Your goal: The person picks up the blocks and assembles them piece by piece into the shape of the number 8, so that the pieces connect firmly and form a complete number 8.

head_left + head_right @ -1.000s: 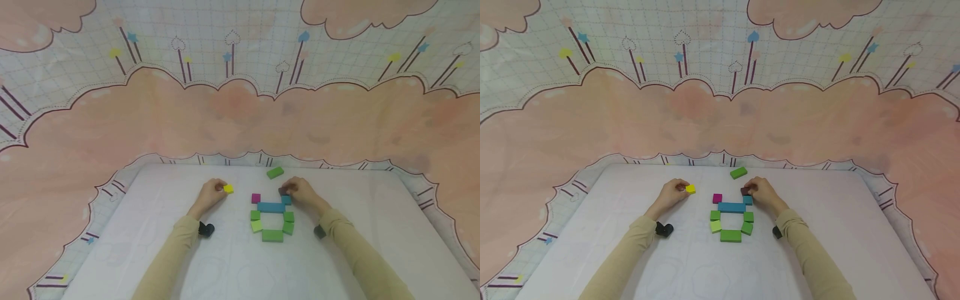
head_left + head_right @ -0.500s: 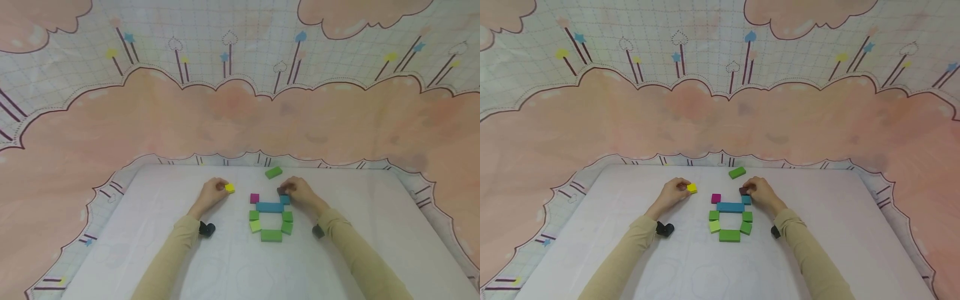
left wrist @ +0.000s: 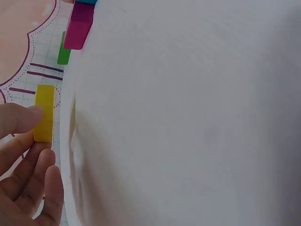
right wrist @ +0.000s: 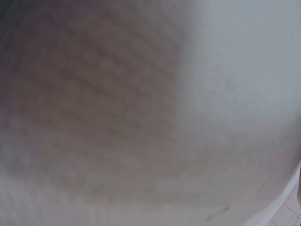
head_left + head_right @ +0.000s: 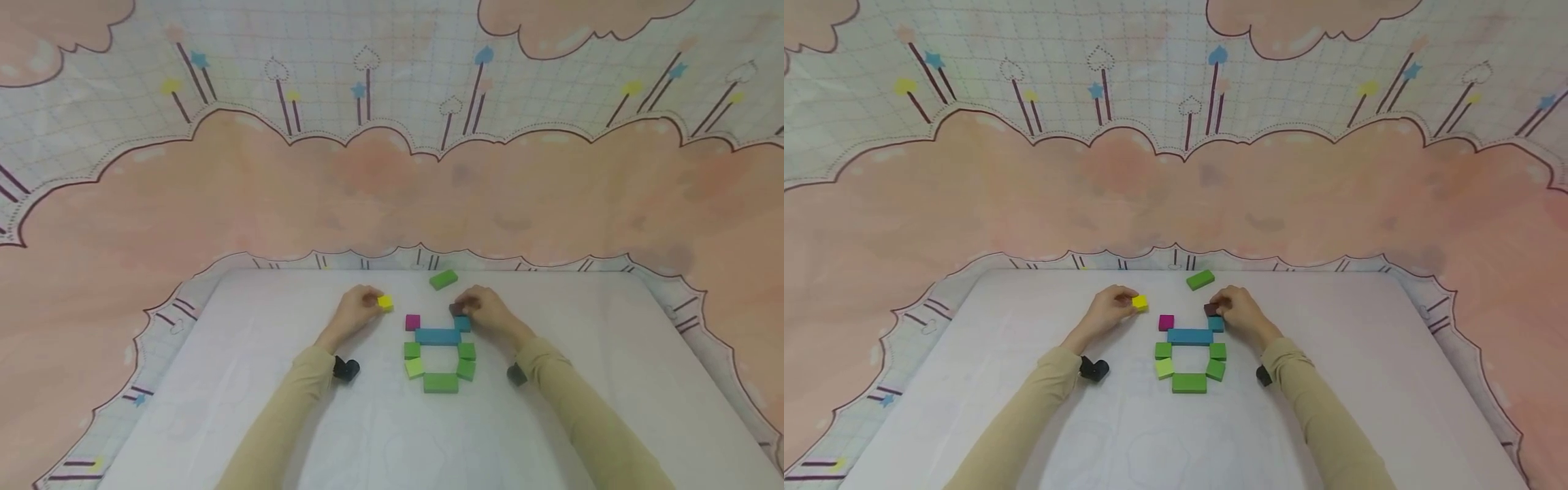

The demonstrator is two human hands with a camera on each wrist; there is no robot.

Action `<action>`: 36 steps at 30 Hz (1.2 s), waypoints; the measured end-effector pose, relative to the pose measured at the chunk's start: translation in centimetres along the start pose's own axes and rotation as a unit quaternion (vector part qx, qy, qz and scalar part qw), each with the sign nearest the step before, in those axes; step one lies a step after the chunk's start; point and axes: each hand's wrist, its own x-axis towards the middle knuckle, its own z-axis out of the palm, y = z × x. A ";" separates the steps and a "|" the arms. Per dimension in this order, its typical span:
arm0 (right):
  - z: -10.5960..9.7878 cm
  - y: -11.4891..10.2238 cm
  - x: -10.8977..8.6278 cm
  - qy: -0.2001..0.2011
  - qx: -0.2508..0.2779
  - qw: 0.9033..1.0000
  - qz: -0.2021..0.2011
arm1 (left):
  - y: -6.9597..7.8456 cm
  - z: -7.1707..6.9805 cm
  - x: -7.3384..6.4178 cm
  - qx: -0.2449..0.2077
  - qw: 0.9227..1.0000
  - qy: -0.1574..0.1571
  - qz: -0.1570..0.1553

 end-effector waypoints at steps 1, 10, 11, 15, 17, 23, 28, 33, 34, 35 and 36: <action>0.0 0.0 0.0 0.000 0.002 1.000 0.001 | 0.1 0.1 0.1 -0.001 1.000 -0.002 0.003; -0.1 -0.2 0.1 0.000 0.008 1.000 0.008 | 1.2 0.8 0.9 0.001 1.000 -0.012 0.023; -0.1 -0.2 0.1 -0.001 0.009 1.000 0.009 | 1.3 0.9 1.0 0.002 1.000 -0.013 0.027; 0.0 -0.1 0.2 0.000 0.007 1.000 0.009 | 1.6 1.3 1.4 -0.001 0.999 -0.020 0.039; 0.0 0.0 0.3 0.001 0.006 1.000 0.008 | 1.7 1.5 1.6 -0.002 0.999 -0.024 0.045; 0.1 0.0 0.2 0.001 0.008 1.000 0.004 | 1.8 2.2 2.3 0.003 0.997 -0.042 0.066; 0.1 0.2 0.3 0.001 0.004 1.000 0.006 | 2.2 2.5 2.7 0.019 0.995 -0.055 0.080; 0.2 0.4 0.5 0.002 0.002 1.000 0.001 | 2.4 2.7 2.8 0.029 0.994 -0.074 0.079; 0.2 0.4 0.5 0.002 0.002 1.000 0.002 | 2.4 2.7 2.9 0.033 0.993 -0.077 0.081; 0.2 0.4 0.5 0.002 0.002 1.000 0.003 | 2.5 2.7 2.9 0.035 0.993 -0.081 0.084; 0.2 0.4 0.5 0.001 0.003 1.000 0.007 | 2.5 2.8 3.0 0.039 0.992 -0.085 0.087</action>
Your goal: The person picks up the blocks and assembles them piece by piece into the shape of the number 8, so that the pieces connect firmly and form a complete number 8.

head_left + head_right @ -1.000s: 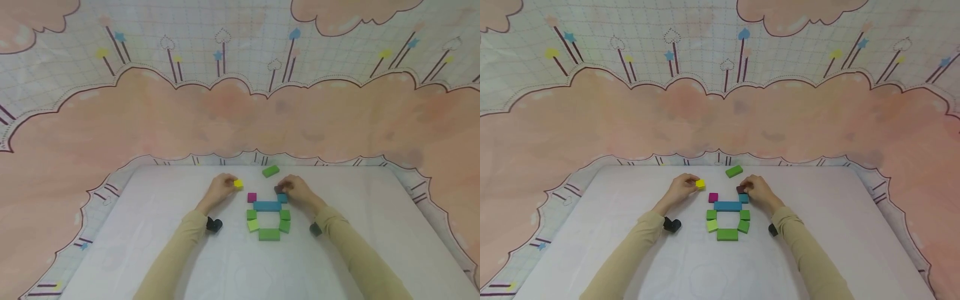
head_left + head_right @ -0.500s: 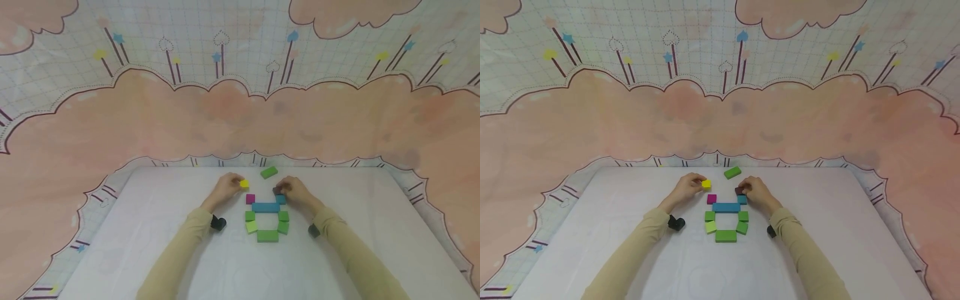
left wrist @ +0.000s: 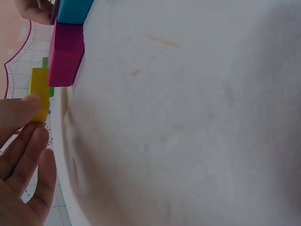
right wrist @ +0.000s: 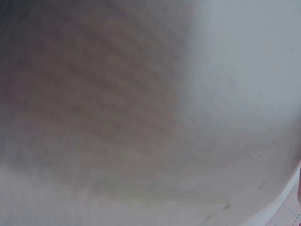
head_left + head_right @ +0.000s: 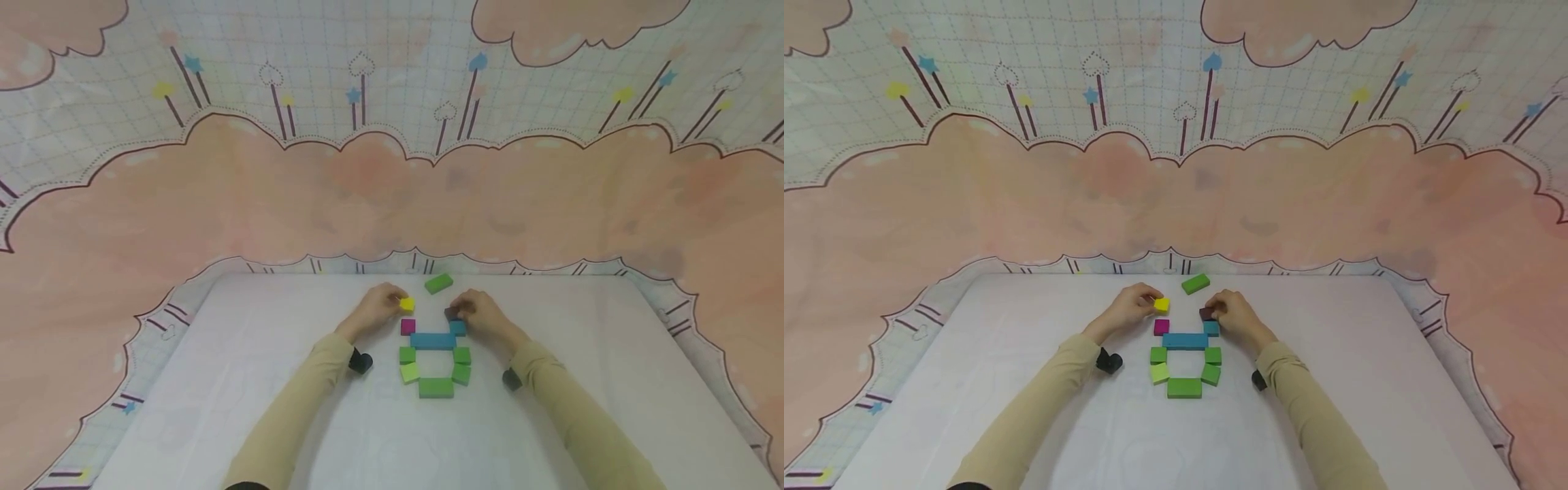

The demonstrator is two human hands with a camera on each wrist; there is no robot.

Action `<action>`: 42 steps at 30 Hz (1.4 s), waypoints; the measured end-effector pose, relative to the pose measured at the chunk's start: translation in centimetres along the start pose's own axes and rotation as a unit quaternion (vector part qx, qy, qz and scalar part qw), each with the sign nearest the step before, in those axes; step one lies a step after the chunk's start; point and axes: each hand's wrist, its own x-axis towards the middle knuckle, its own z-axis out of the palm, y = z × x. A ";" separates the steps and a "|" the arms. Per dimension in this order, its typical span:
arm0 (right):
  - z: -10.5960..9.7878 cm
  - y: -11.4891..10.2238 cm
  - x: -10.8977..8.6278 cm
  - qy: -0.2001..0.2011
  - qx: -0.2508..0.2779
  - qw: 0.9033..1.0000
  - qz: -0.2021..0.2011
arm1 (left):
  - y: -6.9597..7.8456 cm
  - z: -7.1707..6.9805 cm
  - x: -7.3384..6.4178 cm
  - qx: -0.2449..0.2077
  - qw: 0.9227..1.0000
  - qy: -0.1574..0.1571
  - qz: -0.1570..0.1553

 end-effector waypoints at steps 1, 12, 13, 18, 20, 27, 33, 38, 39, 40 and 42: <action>0.0 0.0 0.0 -0.001 0.003 1.000 0.007 | 0.0 0.0 0.1 0.003 1.000 -0.005 0.003; 0.4 0.0 0.1 -0.002 0.001 1.000 0.026 | 0.3 0.0 1.0 0.040 0.998 -0.042 0.032; 0.4 0.0 0.1 -0.002 0.002 1.000 0.027 | 0.3 0.0 1.1 0.043 0.998 -0.044 0.031; 0.3 0.0 0.0 -0.003 0.000 1.000 0.022 | 0.3 0.2 1.1 0.048 0.997 -0.057 0.019; 0.3 0.0 0.0 -0.003 0.000 1.000 0.019 | 0.3 0.2 1.0 0.043 0.997 -0.062 0.014; 0.4 -0.1 -0.1 -0.002 -0.004 1.000 0.022 | 0.3 0.2 0.7 0.047 0.996 -0.072 0.016; 0.3 -0.2 -0.1 -0.002 -0.001 1.000 0.022 | 0.3 0.1 0.6 0.034 0.996 -0.081 0.004; 0.2 -0.3 -0.1 -0.002 0.002 1.000 0.021 | 0.1 0.1 0.7 0.015 0.997 -0.069 -0.013; 0.2 -0.3 -0.1 -0.002 0.002 1.000 0.021 | 0.0 0.1 0.7 0.012 0.998 -0.065 -0.015; 0.2 -0.3 -0.1 -0.002 0.003 1.000 0.021 | 0.0 0.2 0.7 0.010 0.998 -0.061 -0.017; 0.1 -0.3 -0.1 -0.003 0.003 1.000 0.020 | -0.1 0.3 0.8 0.006 0.998 -0.053 -0.017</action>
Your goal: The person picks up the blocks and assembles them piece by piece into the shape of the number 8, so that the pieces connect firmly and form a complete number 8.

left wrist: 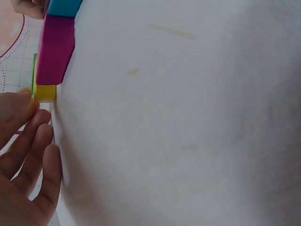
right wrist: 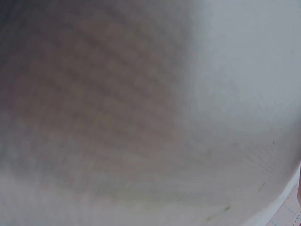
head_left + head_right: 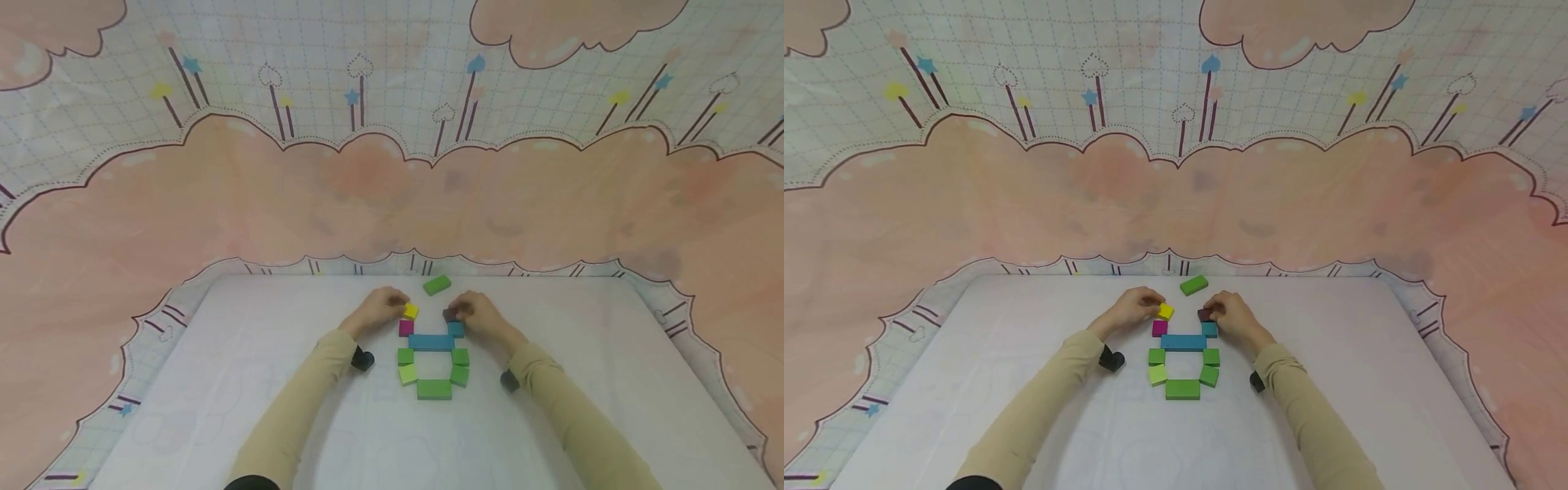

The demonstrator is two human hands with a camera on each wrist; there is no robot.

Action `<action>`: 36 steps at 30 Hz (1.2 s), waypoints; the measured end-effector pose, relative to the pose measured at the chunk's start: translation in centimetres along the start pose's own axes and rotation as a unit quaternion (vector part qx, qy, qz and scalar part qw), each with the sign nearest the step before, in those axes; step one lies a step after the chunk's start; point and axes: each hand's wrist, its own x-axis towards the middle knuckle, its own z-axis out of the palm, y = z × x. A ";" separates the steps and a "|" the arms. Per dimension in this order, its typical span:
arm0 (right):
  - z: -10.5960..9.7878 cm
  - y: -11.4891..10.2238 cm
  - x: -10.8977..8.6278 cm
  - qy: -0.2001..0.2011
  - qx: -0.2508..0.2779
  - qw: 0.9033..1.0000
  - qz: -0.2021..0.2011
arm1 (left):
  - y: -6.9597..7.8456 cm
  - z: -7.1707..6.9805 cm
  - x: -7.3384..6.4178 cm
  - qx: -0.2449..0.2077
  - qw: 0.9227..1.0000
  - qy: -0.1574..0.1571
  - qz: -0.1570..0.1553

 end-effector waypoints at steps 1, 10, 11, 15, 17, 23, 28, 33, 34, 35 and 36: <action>0.0 0.0 0.0 0.000 0.002 1.000 0.003 | 0.0 0.0 0.0 0.000 1.000 0.003 0.000; 0.0 0.4 0.1 0.001 -0.001 1.000 -0.007 | 0.1 0.3 -0.1 0.006 1.000 0.014 -0.001; -0.1 0.4 0.1 0.001 0.000 1.000 -0.005 | 0.1 0.2 -0.1 0.005 1.000 0.013 -0.001; -0.2 0.3 0.1 -0.002 0.011 1.000 0.011 | 0.1 0.2 -0.2 0.001 1.000 0.010 0.000; -0.3 0.1 0.0 -0.005 0.017 1.000 0.013 | 0.0 0.2 -0.2 0.002 1.000 0.011 0.002; -0.3 0.2 0.1 -0.011 0.027 0.999 0.023 | -0.2 0.3 -0.3 0.005 1.000 0.017 0.006; -0.2 0.2 0.2 -0.014 0.033 0.999 0.038 | -0.2 0.3 -0.3 0.004 1.000 0.019 0.005; -0.3 0.3 0.2 -0.018 0.042 0.998 0.048 | -0.1 0.3 -0.5 -0.003 1.000 0.017 0.004; -0.3 0.3 0.2 -0.018 0.046 0.998 0.050 | -0.2 0.4 -0.6 -0.005 1.000 0.017 0.003; -0.3 0.3 0.2 -0.019 0.047 0.997 0.050 | -0.2 0.4 -0.6 -0.007 1.000 0.017 0.001; -0.3 0.3 0.2 -0.020 0.047 0.997 0.049 | -0.2 0.4 -0.6 -0.007 1.000 0.017 0.000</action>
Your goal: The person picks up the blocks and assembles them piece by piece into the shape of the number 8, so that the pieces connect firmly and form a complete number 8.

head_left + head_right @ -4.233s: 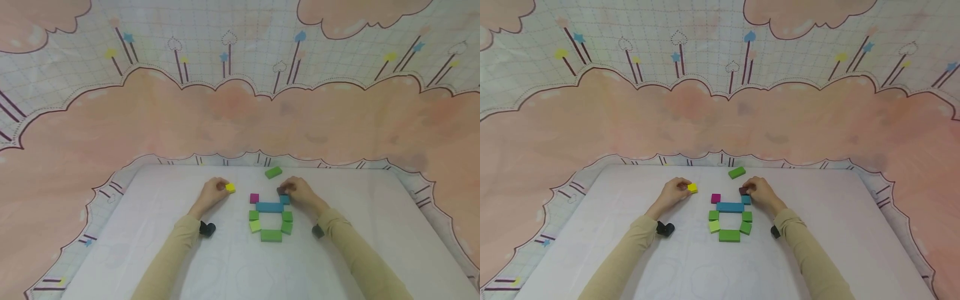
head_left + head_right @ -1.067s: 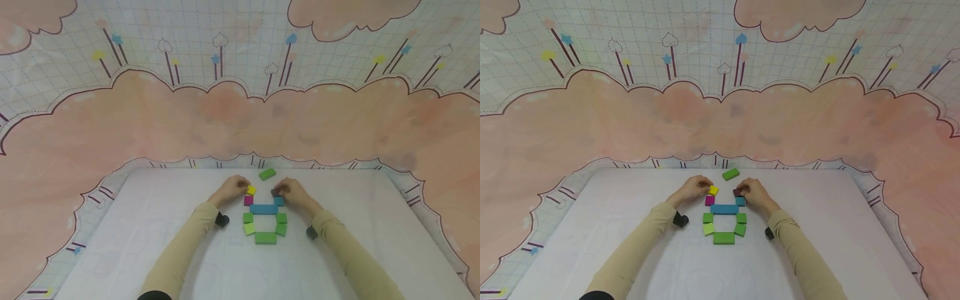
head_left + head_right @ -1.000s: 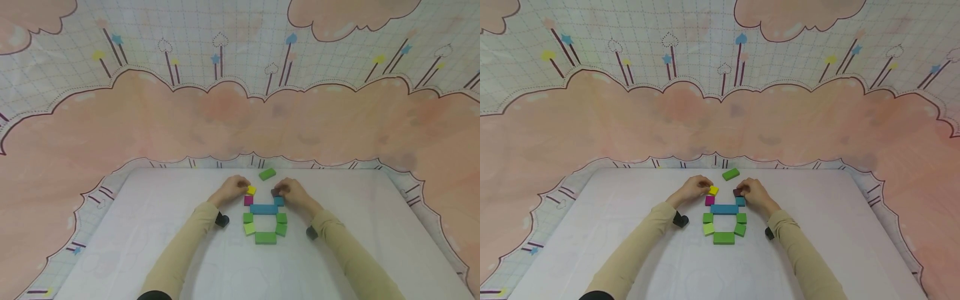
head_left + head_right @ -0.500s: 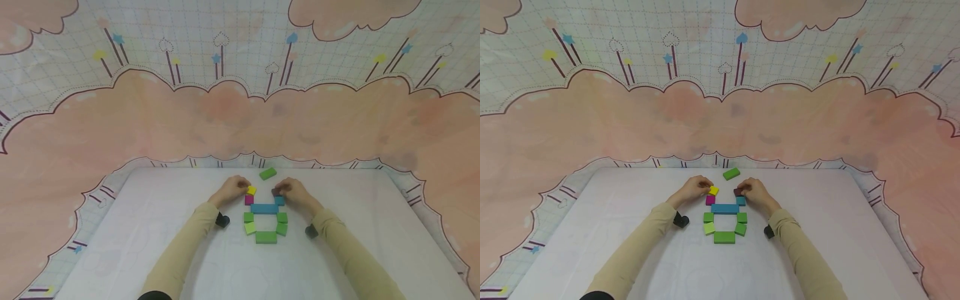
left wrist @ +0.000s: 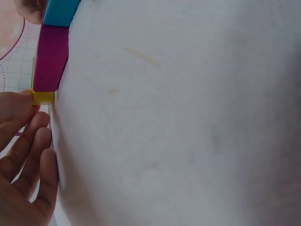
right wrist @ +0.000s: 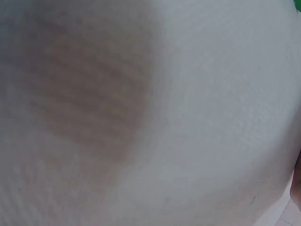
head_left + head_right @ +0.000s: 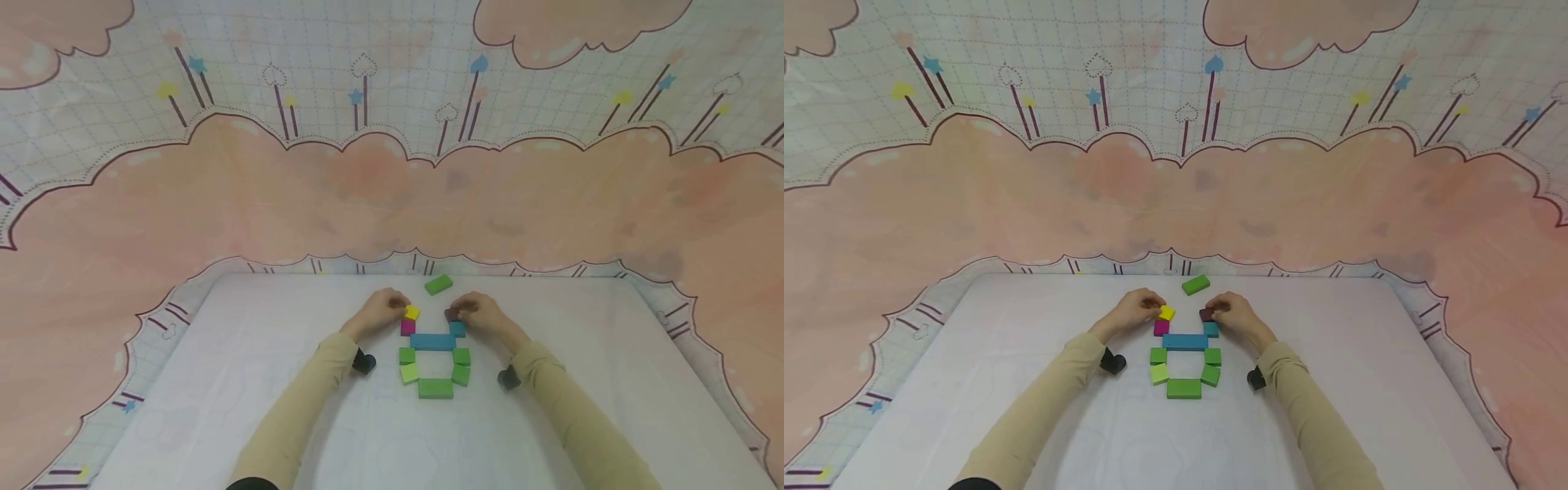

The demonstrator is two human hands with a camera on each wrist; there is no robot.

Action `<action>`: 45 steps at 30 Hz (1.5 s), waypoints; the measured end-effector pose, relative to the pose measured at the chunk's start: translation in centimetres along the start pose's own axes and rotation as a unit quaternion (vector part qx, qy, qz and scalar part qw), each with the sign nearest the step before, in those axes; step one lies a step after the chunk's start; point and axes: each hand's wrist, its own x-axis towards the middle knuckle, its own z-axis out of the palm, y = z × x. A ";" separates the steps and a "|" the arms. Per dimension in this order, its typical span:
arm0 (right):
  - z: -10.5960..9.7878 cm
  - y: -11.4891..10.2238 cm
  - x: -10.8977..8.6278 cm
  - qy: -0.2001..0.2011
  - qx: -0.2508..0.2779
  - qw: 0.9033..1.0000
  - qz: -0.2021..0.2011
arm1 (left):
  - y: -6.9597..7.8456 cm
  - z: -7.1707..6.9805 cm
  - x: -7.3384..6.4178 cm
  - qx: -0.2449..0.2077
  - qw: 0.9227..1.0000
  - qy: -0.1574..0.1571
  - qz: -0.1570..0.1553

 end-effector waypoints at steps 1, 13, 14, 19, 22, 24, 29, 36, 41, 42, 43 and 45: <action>0.0 -0.1 0.0 -0.001 0.002 1.000 -0.001 | -0.1 0.0 0.0 -0.001 1.000 0.001 -0.003; 0.2 -0.5 0.5 -0.009 0.027 1.000 0.001 | -0.8 -0.4 0.0 -0.016 1.000 0.006 -0.023; 0.3 -0.5 0.6 -0.009 0.027 1.000 -0.002 | -0.9 -0.4 0.0 -0.019 0.999 0.005 -0.025; 0.2 -0.6 0.8 -0.008 0.024 1.000 -0.011 | -1.1 -0.3 0.1 -0.026 0.999 0.007 -0.025; 0.1 -0.7 0.7 -0.013 0.021 1.000 -0.013 | -1.2 -0.3 0.0 -0.030 0.999 0.006 -0.025; 0.1 -0.8 0.7 -0.016 0.019 1.000 -0.012 | -1.3 -0.2 0.0 -0.035 0.999 0.005 -0.025; -0.4 -1.1 0.5 -0.018 -0.001 0.999 -0.033 | -1.4 -0.1 -0.1 -0.043 0.999 0.007 -0.024; -1.5 -1.5 1.1 0.020 -0.037 0.996 -0.078 | -1.2 -0.1 -0.2 -0.035 0.999 0.017 -0.022; -1.9 -1.8 1.7 0.058 -0.058 0.990 -0.117 | -0.9 0.1 0.0 -0.045 0.999 0.017 -0.017; -1.9 -1.8 1.9 0.063 -0.064 0.988 -0.129 | -0.9 0.2 0.1 -0.049 0.999 0.017 -0.015; -2.0 -1.9 2.0 0.067 -0.067 0.986 -0.135 | -0.9 0.3 0.2 -0.053 0.998 0.017 -0.011; -2.2 -2.0 2.2 0.068 -0.074 0.984 -0.147 | -0.9 0.4 0.3 -0.061 0.998 0.016 -0.004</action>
